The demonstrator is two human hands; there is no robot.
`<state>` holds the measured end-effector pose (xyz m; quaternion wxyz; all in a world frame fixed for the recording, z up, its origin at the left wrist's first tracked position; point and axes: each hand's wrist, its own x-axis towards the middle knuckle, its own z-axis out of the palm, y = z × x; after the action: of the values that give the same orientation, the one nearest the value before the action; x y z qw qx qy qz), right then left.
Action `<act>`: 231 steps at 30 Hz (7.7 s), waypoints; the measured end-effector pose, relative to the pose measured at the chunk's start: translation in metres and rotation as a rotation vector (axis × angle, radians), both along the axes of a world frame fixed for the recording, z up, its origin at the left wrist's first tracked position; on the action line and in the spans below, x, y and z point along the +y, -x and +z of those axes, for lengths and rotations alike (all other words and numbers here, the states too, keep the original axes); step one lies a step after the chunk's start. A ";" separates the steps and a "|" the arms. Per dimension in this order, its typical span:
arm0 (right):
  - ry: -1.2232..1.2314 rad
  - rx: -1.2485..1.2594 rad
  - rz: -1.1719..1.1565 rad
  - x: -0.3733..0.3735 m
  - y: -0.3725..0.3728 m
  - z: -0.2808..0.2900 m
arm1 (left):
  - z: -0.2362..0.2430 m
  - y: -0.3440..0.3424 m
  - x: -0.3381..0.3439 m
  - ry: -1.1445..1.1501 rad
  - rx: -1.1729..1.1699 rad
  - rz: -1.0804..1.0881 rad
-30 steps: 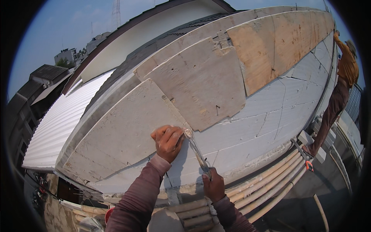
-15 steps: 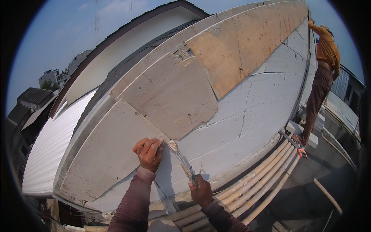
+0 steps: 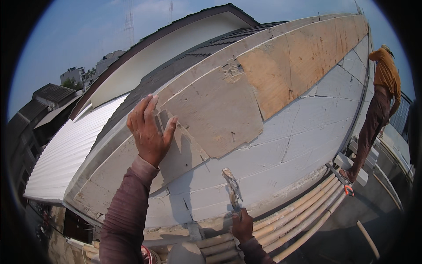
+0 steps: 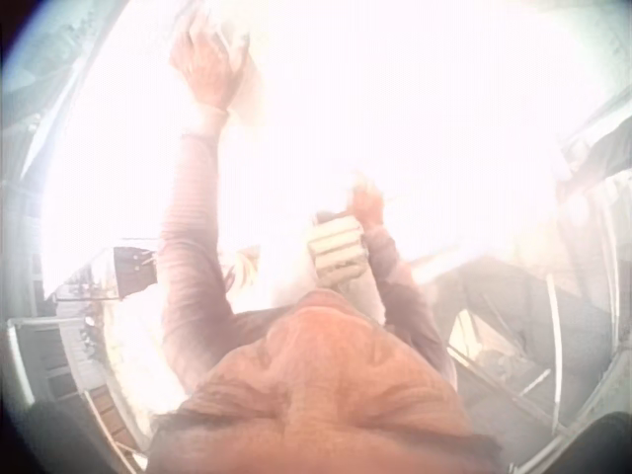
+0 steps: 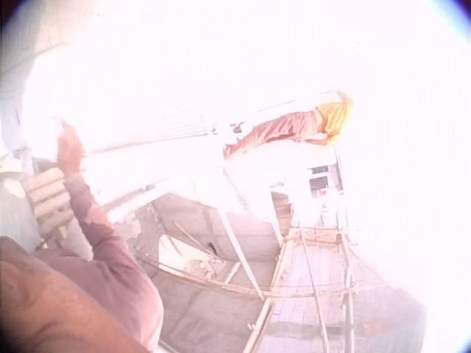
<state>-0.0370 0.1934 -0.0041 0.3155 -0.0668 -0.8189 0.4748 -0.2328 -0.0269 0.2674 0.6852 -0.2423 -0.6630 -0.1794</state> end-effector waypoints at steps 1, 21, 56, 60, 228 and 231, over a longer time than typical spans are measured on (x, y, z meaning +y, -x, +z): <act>-0.013 0.015 0.000 -0.004 0.002 0.000 | 0.012 0.008 -0.010 0.050 -0.136 0.019; -0.027 0.018 0.137 -0.021 0.059 -0.013 | 0.035 0.044 -0.046 0.113 -0.690 -0.361; -0.139 -0.031 0.070 -0.012 0.105 0.003 | 0.033 0.035 -0.043 0.189 -0.750 -0.278; -0.166 0.366 0.112 -0.008 0.103 -0.014 | 0.028 0.041 -0.042 0.203 -0.704 -0.239; 0.936 -0.949 0.515 -0.107 0.027 0.485 | 0.182 -0.114 -0.072 -1.248 -1.845 -1.060; 1.117 -0.893 0.401 -0.077 0.029 0.460 | 0.178 -0.097 -0.048 -1.142 -2.063 -1.020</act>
<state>-0.0657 0.1167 0.4563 -0.2210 -0.2531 -0.5025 0.7966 -0.1354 -0.0753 0.4455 -0.2821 0.1095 -0.5464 -0.7810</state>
